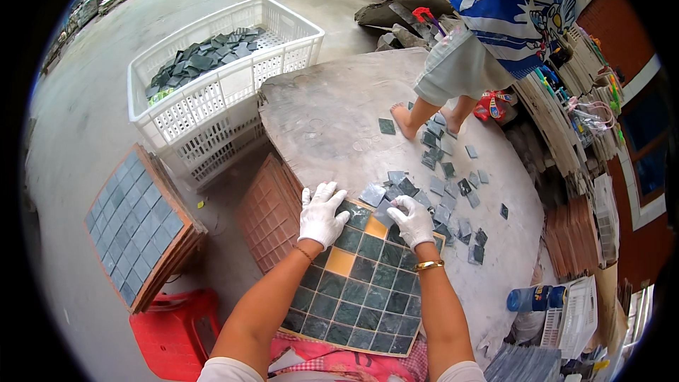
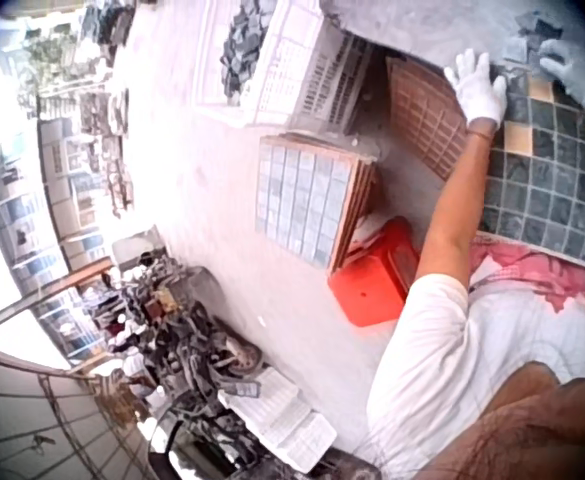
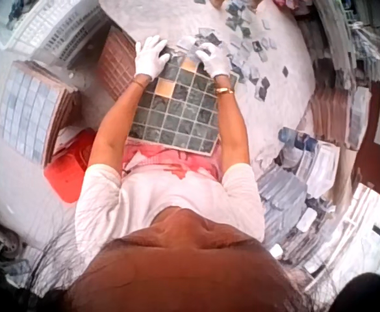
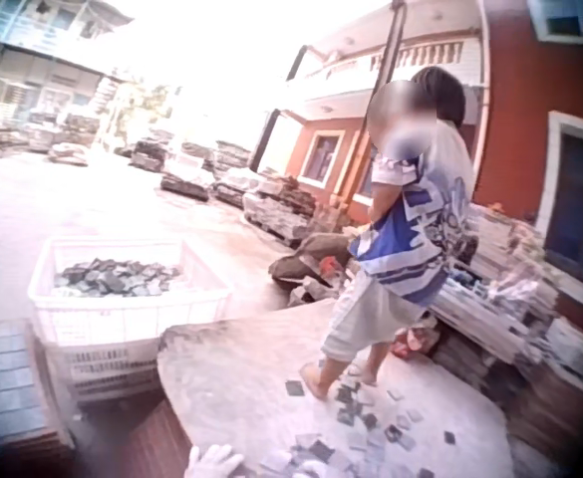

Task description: The person places small square tiles into a grid on a wooden board, filling the grid one by one. The person flips the board to reveal the completed tile sheet and sets it aside. The person then begins filling another board with tiles.

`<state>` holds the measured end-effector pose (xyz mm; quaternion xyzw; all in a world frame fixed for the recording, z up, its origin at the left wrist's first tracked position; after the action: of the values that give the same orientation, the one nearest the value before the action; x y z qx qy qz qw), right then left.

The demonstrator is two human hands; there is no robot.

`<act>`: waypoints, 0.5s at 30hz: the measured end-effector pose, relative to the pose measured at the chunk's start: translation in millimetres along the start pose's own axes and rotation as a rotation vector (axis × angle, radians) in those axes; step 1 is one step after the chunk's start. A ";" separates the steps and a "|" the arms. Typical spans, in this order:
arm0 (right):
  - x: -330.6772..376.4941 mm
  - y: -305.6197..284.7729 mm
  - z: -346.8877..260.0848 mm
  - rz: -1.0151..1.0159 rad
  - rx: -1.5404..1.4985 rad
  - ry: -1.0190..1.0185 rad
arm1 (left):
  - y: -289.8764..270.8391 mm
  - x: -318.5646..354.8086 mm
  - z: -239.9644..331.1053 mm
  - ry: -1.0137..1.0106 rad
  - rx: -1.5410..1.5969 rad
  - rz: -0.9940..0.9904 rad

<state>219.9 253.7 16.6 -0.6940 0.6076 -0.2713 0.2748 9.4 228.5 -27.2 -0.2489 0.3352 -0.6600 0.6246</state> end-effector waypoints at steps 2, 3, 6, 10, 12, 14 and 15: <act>3.6 1.5 -6.3 -0.063 0.017 0.007 | -2.8 -1.3 -3.8 0.000 0.012 -0.008; 3.6 1.2 -7.7 -0.065 0.060 -0.015 | -6.5 -2.6 -6.5 0.027 0.029 -0.024; 0.0 8.5 -10.1 -0.057 0.107 -0.099 | -9.6 9.2 -41.3 0.071 0.315 0.079; 12.2 21.8 -3.6 0.054 0.358 -0.296 | -10.8 67.6 -40.1 -0.144 0.166 0.044; 22.3 23.2 -15.1 0.030 0.414 -0.276 | -6.6 84.6 -32.1 -0.240 0.270 -0.021; 19.8 20.4 -16.1 -0.132 0.525 -0.274 | -5.6 82.7 -29.6 -0.226 0.225 -0.008; 17.4 18.5 -17.3 -0.214 0.581 -0.274 | -5.9 82.6 -29.6 -0.220 0.202 -0.001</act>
<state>196.8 233.5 16.3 -0.6765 0.3862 -0.3645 0.5102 -24.5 150.5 -49.5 -0.2557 0.1966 -0.6593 0.6791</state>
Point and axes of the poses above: each hand's wrist, its own x-axis away from the middle knuckle, its own y-axis out of the palm, z = x × y, the point moved 4 cm from there along -x, towards the middle knuckle, and after that the axes turned 5 degrees about -z, right-handed, at the moved point
